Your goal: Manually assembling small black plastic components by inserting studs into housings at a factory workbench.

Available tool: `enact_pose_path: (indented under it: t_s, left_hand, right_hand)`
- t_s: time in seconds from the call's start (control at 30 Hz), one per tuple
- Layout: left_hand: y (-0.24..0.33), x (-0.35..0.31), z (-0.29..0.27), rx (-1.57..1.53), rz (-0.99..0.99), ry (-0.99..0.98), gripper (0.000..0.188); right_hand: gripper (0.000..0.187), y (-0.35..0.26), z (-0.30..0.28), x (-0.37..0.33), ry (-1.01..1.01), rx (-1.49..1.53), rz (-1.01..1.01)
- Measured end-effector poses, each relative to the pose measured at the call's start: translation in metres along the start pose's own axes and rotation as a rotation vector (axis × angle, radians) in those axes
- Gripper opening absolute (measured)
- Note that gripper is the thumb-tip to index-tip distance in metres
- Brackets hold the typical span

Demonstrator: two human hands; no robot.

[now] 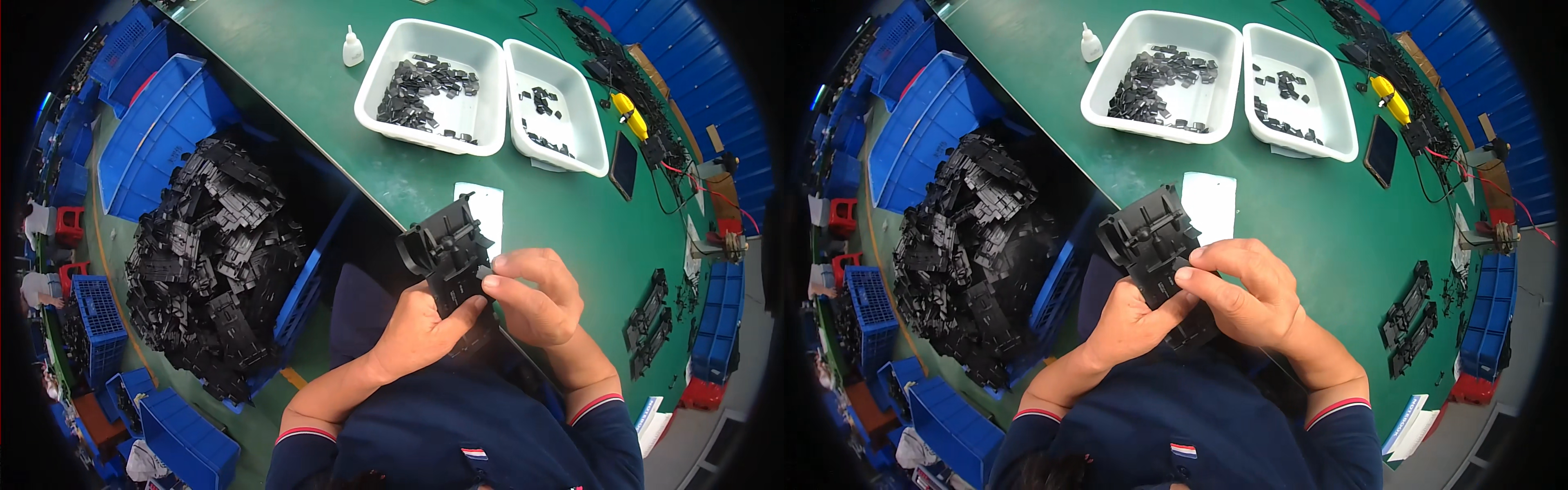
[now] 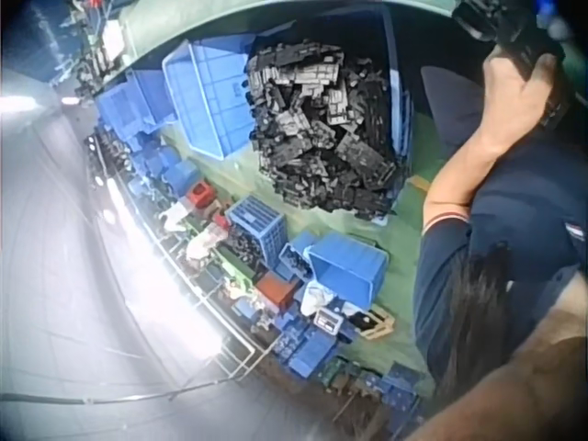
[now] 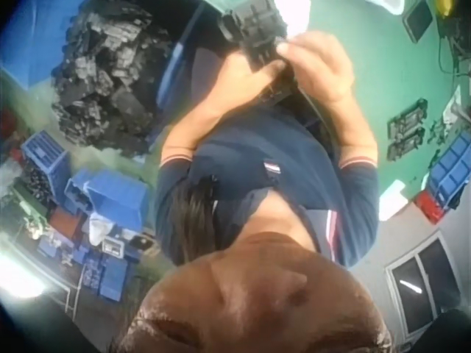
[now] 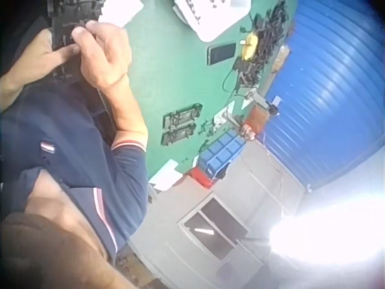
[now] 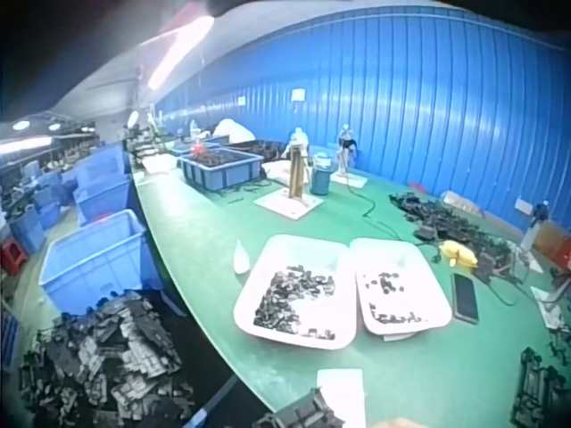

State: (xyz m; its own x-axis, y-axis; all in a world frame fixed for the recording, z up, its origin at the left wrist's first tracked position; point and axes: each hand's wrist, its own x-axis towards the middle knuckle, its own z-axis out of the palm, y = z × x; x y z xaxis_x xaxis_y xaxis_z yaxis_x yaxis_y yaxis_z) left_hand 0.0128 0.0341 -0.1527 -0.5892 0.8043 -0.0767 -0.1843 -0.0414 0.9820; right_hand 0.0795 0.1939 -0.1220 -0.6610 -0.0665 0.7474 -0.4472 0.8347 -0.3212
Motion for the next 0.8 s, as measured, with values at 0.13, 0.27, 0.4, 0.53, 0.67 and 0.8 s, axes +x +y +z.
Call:
enact_pose_path:
  t_s: [0.13,0.27,0.4,0.53,0.67,0.8]
  left_hand:
    - [0.006,-0.003,0.003,0.048,0.063,0.020,0.017]
    - [0.003,-0.007,0.004,0.089,0.095,0.037,0.016]
    - [-0.005,-0.009,0.005,0.159,0.187,0.063,0.014]
    - [0.000,-0.009,0.004,0.214,0.227,0.088,0.010]
    - [0.005,-0.011,0.003,0.287,0.248,0.101,0.006]
    - [0.010,-0.013,0.001,0.379,0.258,0.102,0.005]
  right_hand:
    - [0.040,-0.005,0.001,0.000,-0.005,0.018,-0.020]
    - [0.040,-0.014,0.004,0.001,-0.014,0.073,-0.005]
    - [0.040,-0.022,0.008,0.000,-0.014,0.105,0.033]
    - [0.042,-0.024,0.011,0.003,-0.003,0.091,0.023]
    - [0.042,-0.026,0.012,0.005,-0.025,0.078,0.011]
    - [0.041,-0.026,0.012,0.008,-0.036,0.073,-0.007]
